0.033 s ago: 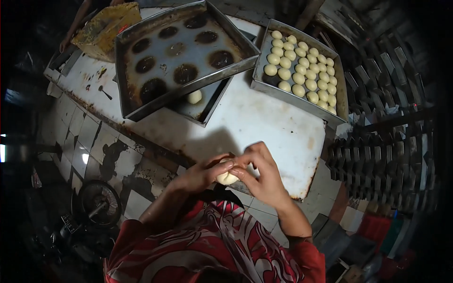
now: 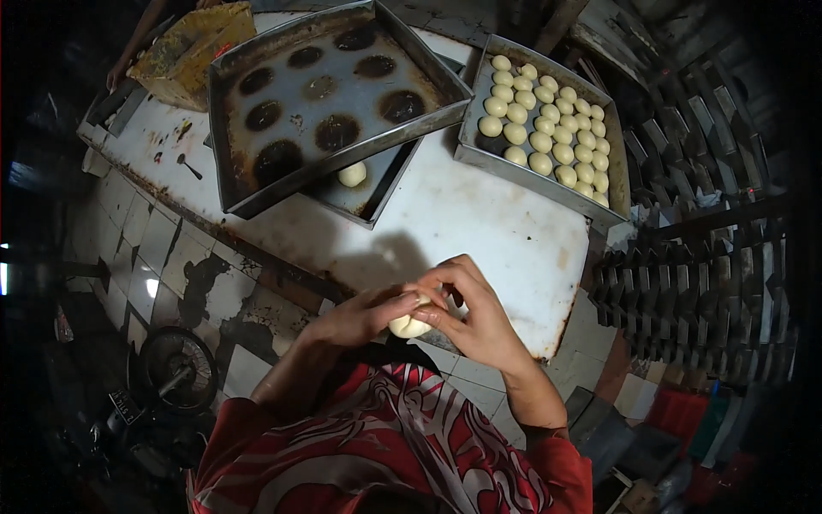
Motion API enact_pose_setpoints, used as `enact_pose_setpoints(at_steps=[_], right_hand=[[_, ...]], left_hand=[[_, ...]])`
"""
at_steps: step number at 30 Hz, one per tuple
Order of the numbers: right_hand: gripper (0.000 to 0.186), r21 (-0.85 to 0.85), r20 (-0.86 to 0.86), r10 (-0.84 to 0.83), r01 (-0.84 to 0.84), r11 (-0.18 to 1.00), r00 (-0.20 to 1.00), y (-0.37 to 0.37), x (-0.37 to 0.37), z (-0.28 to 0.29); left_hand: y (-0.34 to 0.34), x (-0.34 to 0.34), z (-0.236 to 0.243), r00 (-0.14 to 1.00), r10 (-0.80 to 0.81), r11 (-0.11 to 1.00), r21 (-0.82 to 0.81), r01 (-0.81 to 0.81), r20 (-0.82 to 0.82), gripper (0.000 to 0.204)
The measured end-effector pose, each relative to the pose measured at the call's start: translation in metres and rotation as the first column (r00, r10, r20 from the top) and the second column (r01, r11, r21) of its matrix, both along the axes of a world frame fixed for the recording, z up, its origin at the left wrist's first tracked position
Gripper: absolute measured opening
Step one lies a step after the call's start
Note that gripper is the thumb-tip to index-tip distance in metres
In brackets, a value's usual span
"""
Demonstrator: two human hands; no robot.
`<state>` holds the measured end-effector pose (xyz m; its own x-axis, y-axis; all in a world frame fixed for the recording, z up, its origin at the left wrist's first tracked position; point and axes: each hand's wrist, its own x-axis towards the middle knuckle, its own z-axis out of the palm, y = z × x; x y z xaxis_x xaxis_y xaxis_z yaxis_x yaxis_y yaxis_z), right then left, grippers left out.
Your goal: The recorder is filling rounds of dough with a yellow mixture (possibly pineapple jam or similar) and placing them into metal trays.
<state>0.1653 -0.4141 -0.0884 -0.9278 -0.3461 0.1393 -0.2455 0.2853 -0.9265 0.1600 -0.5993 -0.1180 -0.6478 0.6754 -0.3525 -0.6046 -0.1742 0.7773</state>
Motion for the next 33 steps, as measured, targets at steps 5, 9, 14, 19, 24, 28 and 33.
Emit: enact_pose_setpoints(at_steps=[5,9,14,19,24,28,33], right_hand=[[0.015,-0.077,0.208,0.104,-0.090,0.993,0.972,-0.031,0.009,-0.018],[0.013,-0.064,0.246,-0.106,0.125,0.990,0.963,-0.078,0.020,-0.036],[0.025,-0.178,0.166,-0.439,0.465,0.867,0.883,-0.154,0.052,-0.055],[0.045,0.060,-0.273,-0.581,0.617,0.785,0.766,-0.197,0.071,-0.062],[0.036,0.080,-0.311,-0.579,0.628,0.774,0.753,-0.185,0.072,-0.072],[0.030,0.099,-0.388,-0.558,0.635,0.766,0.734,-0.164,0.065,-0.067],[0.027,0.221,-0.512,-0.310,0.472,0.854,0.801,-0.100,0.073,-0.066]], left_hand=[[-0.051,-0.001,-0.016,0.954,-0.196,0.975,0.055,0.214,-0.229,0.030],[-0.081,0.015,-0.026,0.987,0.055,0.996,0.082,-0.043,-0.149,0.035],[-0.112,0.020,-0.049,0.903,0.424,0.885,0.180,-0.429,0.065,0.024],[-0.120,0.012,-0.050,0.877,0.387,0.905,0.063,-0.421,0.286,0.029],[-0.119,0.002,-0.048,0.877,0.099,0.867,0.392,-0.309,0.471,0.035],[-0.095,0.004,-0.041,0.912,0.141,0.880,0.374,-0.293,0.384,0.033],[-0.043,0.004,-0.050,0.933,0.347,0.910,0.206,-0.360,0.095,0.031]])
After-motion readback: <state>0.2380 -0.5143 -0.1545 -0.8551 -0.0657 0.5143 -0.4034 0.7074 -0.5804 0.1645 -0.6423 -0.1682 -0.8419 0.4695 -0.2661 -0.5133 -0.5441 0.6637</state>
